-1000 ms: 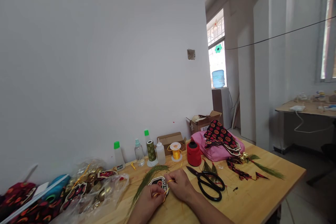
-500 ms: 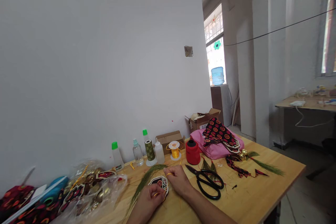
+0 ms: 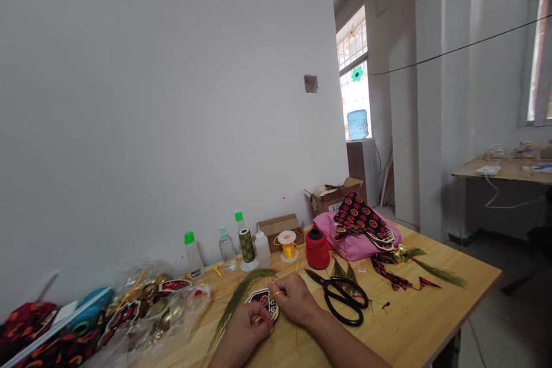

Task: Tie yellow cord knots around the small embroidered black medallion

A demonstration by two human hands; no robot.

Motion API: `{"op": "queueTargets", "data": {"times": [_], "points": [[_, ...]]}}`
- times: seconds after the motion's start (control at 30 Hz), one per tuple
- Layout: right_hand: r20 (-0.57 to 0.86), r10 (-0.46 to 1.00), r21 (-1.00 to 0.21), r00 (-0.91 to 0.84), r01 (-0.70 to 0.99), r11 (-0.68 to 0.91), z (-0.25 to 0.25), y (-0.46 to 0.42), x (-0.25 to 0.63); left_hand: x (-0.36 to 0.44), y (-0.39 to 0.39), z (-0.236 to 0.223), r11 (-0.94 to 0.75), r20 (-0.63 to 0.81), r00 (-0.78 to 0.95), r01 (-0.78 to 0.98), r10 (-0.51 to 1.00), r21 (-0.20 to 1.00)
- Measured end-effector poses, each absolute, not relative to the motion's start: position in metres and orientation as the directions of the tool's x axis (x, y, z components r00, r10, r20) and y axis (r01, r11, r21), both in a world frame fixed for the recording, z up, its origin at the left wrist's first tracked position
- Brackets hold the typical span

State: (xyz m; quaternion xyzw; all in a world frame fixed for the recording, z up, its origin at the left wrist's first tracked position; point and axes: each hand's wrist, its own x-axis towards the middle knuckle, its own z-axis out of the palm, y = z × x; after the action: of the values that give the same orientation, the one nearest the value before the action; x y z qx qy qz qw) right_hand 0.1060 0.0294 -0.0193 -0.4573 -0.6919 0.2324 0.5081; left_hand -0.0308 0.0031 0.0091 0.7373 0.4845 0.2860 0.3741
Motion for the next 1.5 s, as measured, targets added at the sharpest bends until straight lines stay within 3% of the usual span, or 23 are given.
{"op": "queueTargets", "data": {"times": [0.43,0.6,0.77,0.9,0.97,1.03,1.1,1.17,1.33,1.5], "points": [[0.384,0.923,-0.910,-0.020,0.159,0.382,-0.018,0.036,0.100,-0.031,0.007,-0.001,-0.297,0.106,0.396,0.461,0.912,0.836],[0.399,0.914,-0.905,0.079,0.193,0.379,-0.019,0.038,0.106,-0.031,0.003,0.003,-0.239,0.061,0.374,0.450,0.925,0.861],[0.437,0.836,-0.897,0.332,0.236,0.374,-0.015,0.040,0.122,-0.033,0.002,0.007,-0.222,0.070,0.329,0.452,0.942,0.864],[0.515,0.723,-0.849,0.460,0.390,0.357,-0.006,0.033,0.130,-0.038,0.009,-0.001,-0.214,0.090,0.274,0.466,0.957,0.859],[0.638,0.689,-0.745,0.344,0.504,0.438,-0.002,0.027,0.127,-0.041,0.015,-0.006,-0.203,0.105,0.232,0.454,0.967,0.867],[0.732,0.671,-0.607,0.120,0.561,0.563,0.000,0.020,0.120,-0.043,0.019,-0.009,-0.189,0.110,0.203,0.428,0.973,0.884],[0.739,0.665,-0.513,-0.111,0.546,0.662,-0.001,0.014,0.113,-0.044,0.021,-0.010,-0.177,0.103,0.206,0.383,0.973,0.906],[0.688,0.677,-0.492,-0.262,0.517,0.700,-0.003,0.010,0.108,-0.046,0.023,-0.010,-0.164,0.095,0.214,0.334,0.972,0.928],[0.562,0.742,-0.480,-0.365,0.587,0.652,-0.006,0.011,0.106,-0.048,0.028,-0.013,-0.115,0.056,0.257,0.224,0.965,0.968],[0.528,0.759,-0.421,-0.380,0.660,0.623,-0.007,0.012,0.110,-0.048,0.030,-0.018,-0.086,0.025,0.298,0.193,0.954,0.978]]}}
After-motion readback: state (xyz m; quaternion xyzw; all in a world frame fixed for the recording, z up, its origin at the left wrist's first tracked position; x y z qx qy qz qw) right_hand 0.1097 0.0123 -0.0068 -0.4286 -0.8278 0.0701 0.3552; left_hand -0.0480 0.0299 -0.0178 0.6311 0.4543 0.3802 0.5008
